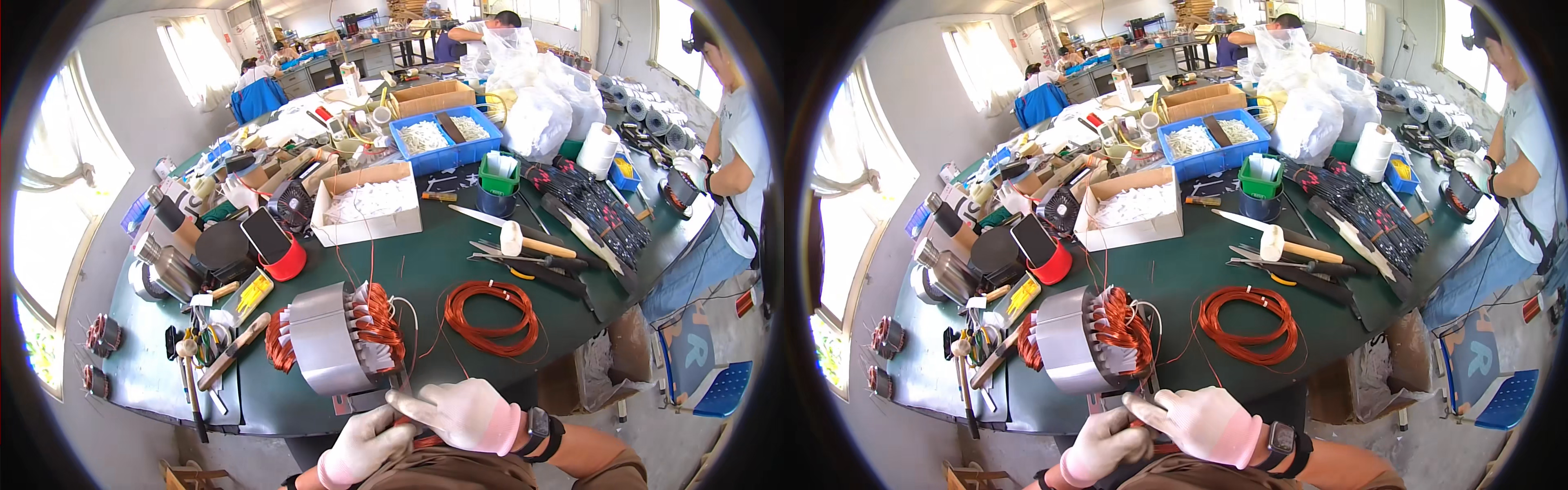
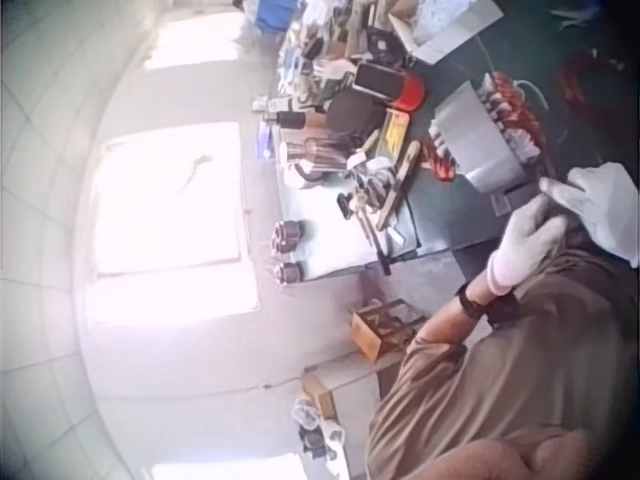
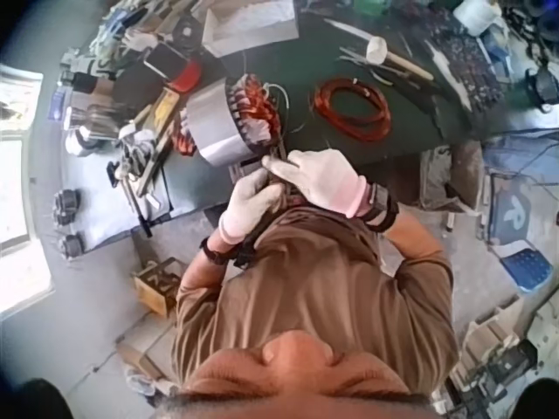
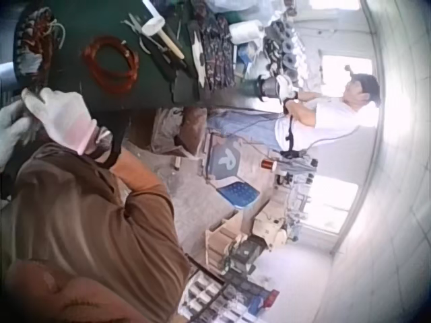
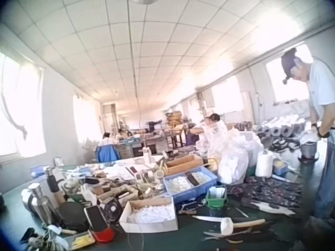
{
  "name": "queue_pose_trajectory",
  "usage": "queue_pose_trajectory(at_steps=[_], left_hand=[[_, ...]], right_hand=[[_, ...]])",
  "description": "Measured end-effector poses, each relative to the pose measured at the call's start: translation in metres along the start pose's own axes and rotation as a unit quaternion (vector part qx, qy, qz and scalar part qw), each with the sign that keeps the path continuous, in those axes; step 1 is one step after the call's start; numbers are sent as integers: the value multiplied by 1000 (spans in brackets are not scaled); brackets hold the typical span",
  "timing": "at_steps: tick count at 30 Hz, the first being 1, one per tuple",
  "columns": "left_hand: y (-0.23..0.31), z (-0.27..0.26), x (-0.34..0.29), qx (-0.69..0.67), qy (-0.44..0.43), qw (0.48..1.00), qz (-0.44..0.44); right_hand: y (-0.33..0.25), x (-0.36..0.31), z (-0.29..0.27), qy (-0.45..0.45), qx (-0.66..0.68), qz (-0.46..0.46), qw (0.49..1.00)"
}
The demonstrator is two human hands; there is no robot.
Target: Insert copper wire coils and insulation paper into a motor stator, then use a mallet to shape the windings.
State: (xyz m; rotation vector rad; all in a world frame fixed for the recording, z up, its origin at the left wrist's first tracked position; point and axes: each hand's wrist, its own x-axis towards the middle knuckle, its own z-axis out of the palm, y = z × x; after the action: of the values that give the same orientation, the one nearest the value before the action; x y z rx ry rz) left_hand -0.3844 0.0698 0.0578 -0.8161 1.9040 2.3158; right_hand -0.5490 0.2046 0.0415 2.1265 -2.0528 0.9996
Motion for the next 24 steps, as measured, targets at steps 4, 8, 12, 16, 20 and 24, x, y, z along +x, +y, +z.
queue_pose_trajectory(at_steps=[4, 8, 12, 16, 20, 24], left_hand=[[-20, 3, 8, 350, 176, 866, 311], [-18, -10, 13, 496, 181, 799, 286], [-23, -16, 10, 378, 166, 864, 289], [-18, -7, 11, 359, 215, 831, 367], [-16, -8, 13, 369, 196, 870, 261], [-14, -11, 9, 354, 145, 894, 235]], right_hand=[[-10, 6, -18, 2, 18, 52, 998], [-8, 5, -23, 10, 195, 121, 973], [-13, 6, -36, 69, 368, 175, 911], [-14, 14, -29, 155, 284, 117, 939], [-3, 15, -12, 190, 245, 124, 943], [-6, 15, -12, 207, 212, 85, 951]])
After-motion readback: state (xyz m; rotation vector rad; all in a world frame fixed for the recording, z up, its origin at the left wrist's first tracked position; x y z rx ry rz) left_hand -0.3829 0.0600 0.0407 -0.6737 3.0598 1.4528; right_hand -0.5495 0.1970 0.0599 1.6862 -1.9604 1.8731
